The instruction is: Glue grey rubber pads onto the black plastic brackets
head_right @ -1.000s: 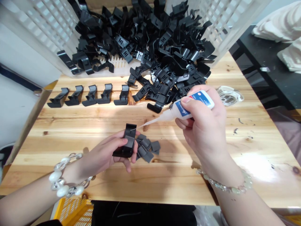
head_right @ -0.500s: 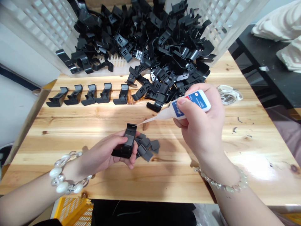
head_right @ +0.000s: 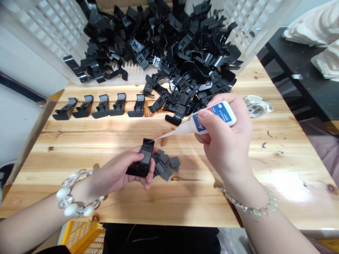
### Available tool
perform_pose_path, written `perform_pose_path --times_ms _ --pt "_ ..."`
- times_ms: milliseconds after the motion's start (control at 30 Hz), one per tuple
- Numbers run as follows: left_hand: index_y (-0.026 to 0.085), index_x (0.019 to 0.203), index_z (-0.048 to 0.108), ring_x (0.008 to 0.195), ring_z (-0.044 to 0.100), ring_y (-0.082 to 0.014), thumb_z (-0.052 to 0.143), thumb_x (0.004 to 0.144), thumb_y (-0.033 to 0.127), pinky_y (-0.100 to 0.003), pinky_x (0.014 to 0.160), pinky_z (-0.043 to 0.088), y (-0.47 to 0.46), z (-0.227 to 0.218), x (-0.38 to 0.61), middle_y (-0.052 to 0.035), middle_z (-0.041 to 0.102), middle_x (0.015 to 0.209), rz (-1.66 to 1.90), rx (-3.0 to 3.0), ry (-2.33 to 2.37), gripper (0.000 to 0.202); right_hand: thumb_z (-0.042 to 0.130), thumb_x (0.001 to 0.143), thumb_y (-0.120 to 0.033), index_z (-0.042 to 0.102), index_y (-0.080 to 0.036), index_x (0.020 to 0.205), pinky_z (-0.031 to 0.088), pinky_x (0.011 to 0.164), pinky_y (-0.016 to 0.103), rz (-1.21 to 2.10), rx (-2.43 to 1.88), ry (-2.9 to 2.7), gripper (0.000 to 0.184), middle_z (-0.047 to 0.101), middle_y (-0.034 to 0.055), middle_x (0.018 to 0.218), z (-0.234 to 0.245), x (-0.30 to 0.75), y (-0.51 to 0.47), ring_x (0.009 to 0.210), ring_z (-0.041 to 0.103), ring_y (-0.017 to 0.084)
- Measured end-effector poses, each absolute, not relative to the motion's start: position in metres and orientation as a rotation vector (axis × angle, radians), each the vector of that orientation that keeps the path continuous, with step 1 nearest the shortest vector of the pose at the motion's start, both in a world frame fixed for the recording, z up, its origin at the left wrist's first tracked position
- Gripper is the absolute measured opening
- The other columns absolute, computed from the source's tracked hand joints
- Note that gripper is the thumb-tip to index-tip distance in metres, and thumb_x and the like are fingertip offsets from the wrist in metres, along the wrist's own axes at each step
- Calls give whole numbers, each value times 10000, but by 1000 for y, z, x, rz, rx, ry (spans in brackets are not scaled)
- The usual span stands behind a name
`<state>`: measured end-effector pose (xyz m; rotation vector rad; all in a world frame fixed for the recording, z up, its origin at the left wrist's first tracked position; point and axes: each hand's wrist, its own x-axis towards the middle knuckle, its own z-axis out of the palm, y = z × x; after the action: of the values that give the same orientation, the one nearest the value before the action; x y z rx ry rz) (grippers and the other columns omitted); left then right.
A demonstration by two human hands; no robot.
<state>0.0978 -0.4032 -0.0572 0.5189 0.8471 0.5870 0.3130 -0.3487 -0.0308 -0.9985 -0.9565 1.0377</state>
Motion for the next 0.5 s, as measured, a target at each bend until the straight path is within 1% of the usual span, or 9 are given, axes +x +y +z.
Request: perform_pose_path --times_ms 133,267,400,500 --pt "101 1139 579 674 670 -182 431 942 216 -315 616 582 -403 -57 98 -88 663 803 598 522 840 272 664 654 -61 555 -217 753 170 351 193 1031 -992 -959 214 414 -81 531 -31 314 -349 386 282 46" --pt "111 1168 553 673 664 -176 431 938 204 -307 601 577 -402 -56 99 -74 658 800 612 519 864 276 648 673 -68 538 -214 758 164 365 209 1116 -989 -924 202 388 -91 489 -29 316 -347 369 275 55" --pt "120 1193 529 687 662 -172 414 950 195 -305 607 577 -404 -54 99 -62 653 811 631 536 877 279 656 750 -143 476 -219 730 137 379 210 1283 -1015 -782 197 306 -101 468 -28 317 -342 374 228 51" --pt "121 1198 530 701 668 -168 407 962 202 -303 633 576 -405 -52 98 -57 653 815 662 554 870 278 652 830 -251 445 -222 722 156 379 183 1402 -1045 -693 236 343 -89 490 -31 317 -339 388 230 44"
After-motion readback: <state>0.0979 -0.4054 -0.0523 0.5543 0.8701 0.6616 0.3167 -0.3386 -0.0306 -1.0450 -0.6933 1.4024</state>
